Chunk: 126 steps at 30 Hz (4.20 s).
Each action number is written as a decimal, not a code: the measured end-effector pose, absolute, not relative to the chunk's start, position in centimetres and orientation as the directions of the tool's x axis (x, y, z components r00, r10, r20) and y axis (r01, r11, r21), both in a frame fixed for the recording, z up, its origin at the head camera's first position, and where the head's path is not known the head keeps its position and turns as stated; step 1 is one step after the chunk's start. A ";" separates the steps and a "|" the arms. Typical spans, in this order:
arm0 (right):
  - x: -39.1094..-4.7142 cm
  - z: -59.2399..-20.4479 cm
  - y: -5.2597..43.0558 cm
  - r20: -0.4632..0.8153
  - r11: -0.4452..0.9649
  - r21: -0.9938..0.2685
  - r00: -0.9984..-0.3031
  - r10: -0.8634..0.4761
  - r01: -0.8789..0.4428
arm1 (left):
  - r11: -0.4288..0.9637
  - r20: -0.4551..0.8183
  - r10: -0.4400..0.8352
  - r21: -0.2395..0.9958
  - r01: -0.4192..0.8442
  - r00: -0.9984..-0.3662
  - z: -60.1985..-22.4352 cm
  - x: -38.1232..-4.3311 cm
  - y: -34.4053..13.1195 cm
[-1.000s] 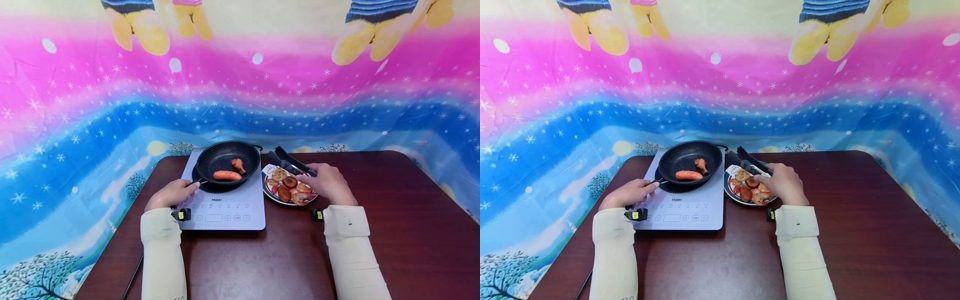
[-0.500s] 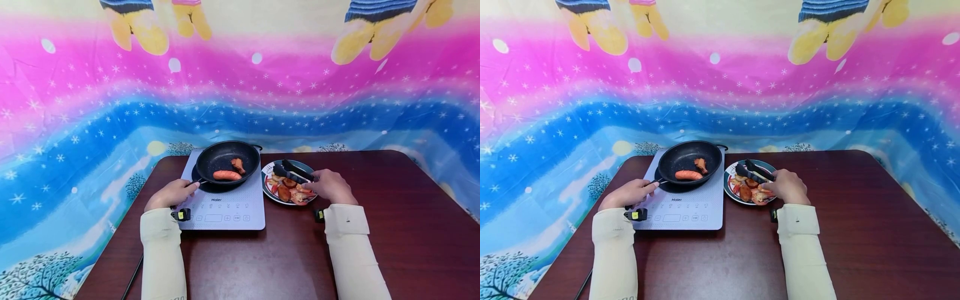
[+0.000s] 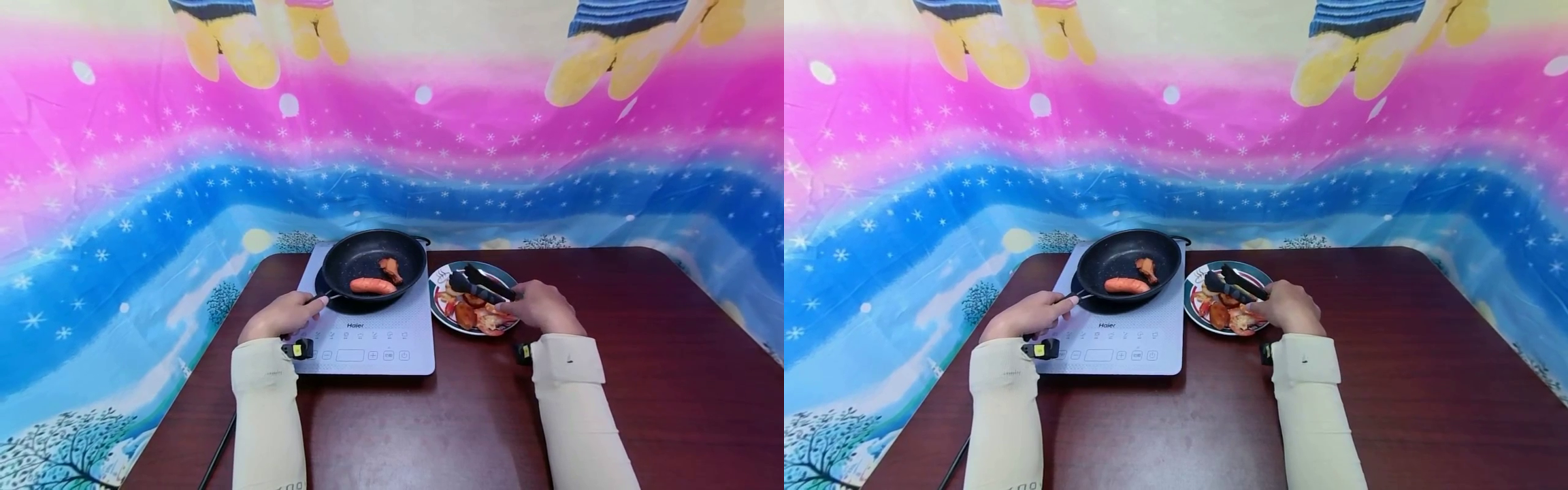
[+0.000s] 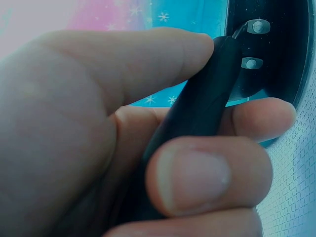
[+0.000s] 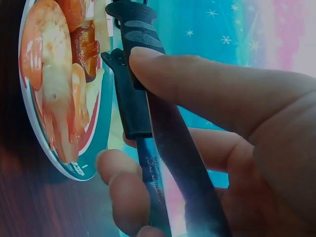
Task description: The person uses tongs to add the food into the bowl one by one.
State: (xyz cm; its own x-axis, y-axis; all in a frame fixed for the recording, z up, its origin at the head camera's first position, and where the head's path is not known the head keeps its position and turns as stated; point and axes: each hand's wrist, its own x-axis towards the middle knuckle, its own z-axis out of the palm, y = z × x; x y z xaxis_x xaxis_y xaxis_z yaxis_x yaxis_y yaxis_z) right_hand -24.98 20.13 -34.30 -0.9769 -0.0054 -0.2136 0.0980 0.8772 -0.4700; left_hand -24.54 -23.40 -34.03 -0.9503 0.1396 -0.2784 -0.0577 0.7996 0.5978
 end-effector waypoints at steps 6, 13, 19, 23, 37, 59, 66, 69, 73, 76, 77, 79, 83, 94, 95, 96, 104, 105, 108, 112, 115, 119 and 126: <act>-25.1 -34.5 20.1 -0.221 0.873 -0.484 -0.974 -0.055 0.060 | 0.803 -0.274 0.140 0.594 -0.053 -0.951 -34.0 -24.6 -23.4; -25.0 -34.3 19.9 -0.199 0.880 -0.474 -0.978 -0.060 0.043 | 0.805 -0.272 0.143 0.591 -0.048 -0.952 -34.0 -24.6 -23.3; -24.7 -33.9 20.1 -0.166 0.884 -0.467 -0.984 -0.066 0.020 | 0.804 -0.274 0.141 0.592 -0.052 -0.951 -33.9 -24.5 -23.3; -24.4 -33.4 20.2 -0.147 0.869 -0.495 -0.985 -0.096 -0.011 | 0.805 -0.275 0.141 0.591 -0.052 -0.951 -33.9 -24.4 -23.3; -23.5 -32.4 20.7 -0.173 0.816 -0.576 -0.969 -0.175 -0.045 | 0.802 -0.281 0.139 0.594 -0.058 -0.950 -33.8 -24.4 -23.3; -24.6 -34.0 20.3 -0.247 0.839 -0.541 -0.964 -0.096 0.055 | 0.805 -0.280 0.126 0.590 -0.067 -0.952 -34.0 -24.5 -23.3; -24.3 -33.7 20.1 -0.236 0.858 -0.513 -0.963 -0.131 0.009 | 0.810 -0.280 0.127 0.583 -0.063 -0.952 -33.9 -24.5 -23.3; -24.3 -33.6 19.8 -0.234 0.864 -0.503 -0.962 -0.144 -0.007 | 0.810 -0.282 0.128 0.583 -0.063 -0.951 -33.9 -24.5 -23.3; -24.2 -33.5 19.4 -0.222 0.874 -0.485 -0.964 -0.150 -0.024 | 0.811 -0.281 0.132 0.582 -0.059 -0.951 -34.0 -24.6 -23.3; -24.1 -33.5 19.0 -0.220 0.879 -0.476 -0.964 -0.151 -0.029 | 0.810 -0.281 0.133 0.583 -0.059 -0.950 -34.0 -24.6 -23.3; -24.2 -33.6 18.9 -0.221 0.880 -0.474 -0.964 -0.150 -0.029 | 0.809 -0.282 0.134 0.584 -0.059 -0.950 -34.0 -24.6 -23.3; -24.2 -33.6 18.8 -0.224 0.883 -0.469 -0.963 -0.149 -0.028 | 0.809 -0.281 0.137 0.584 -0.056 -0.950 -34.0 -24.6 -23.3; -24.3 -33.7 18.4 -0.226 0.889 -0.456 -0.963 -0.144 -0.026 | 0.813 -0.275 0.141 0.580 -0.047 -0.951 -34.0 -24.7 -23.3; -24.4 -33.9 17.8 -0.205 0.909 -0.416 -0.971 -0.121 -0.025 | 0.814 -0.274 0.136 0.579 -0.050 -0.952 -34.1 -24.7 -23.4; -24.4 -33.8 17.8 -0.201 0.912 -0.409 -0.973 -0.118 -0.027 | 0.813 -0.275 0.135 0.579 -0.052 -0.952 -34.1 -24.7 -23.4; -24.4 -33.8 17.8 -0.198 0.915 -0.402 -0.973 -0.116 -0.028 | 0.814 -0.275 0.134 0.579 -0.053 -0.952 -34.1 -24.7 -23.3; -24.3 -33.4 18.2 -0.177 0.930 -0.365 -0.978 -0.109 -0.037 | 0.814 -0.278 0.128 0.578 -0.060 -0.952 -34.1 -24.7 -23.3; -24.3 -33.4 18.3 -0.172 0.930 -0.366 -0.979 -0.111 -0.041 | 0.812 -0.278 0.129 0.580 -0.060 -0.952 -34.1 -24.6 -23.3; -24.2 -33.1 18.6 -0.160 0.925 -0.378 -0.981 -0.108 -0.040 | 0.809 -0.277 0.134 0.586 -0.057 -0.952 -34.0 -24.6 -23.3; -24.0 -32.8 19.0 -0.125 0.917 -0.396 -0.988 -0.093 -0.036 | 0.809 -0.277 0.137 0.586 -0.054 -0.951 -34.0 -24.6 -23.3; -23.7 -32.5 19.2 -0.086 0.912 -0.407 -0.993 -0.084 -0.041 | 0.810 -0.278 0.137 0.583 -0.053 -0.951 -33.9 -24.5 -23.3; -23.3 -32.1 19.2 -0.023 0.903 -0.427 -0.997 -0.070 -0.053 | 0.811 -0.273 0.136 0.582 -0.051 -0.952 -33.8 -24.4 -23.2; -22.6 -30.9 18.0 0.082 0.894 -0.436 -0.994 -0.070 -0.099 | 0.816 -0.271 0.128 0.576 -0.055 -0.954 -33.9 -24.4 -23.2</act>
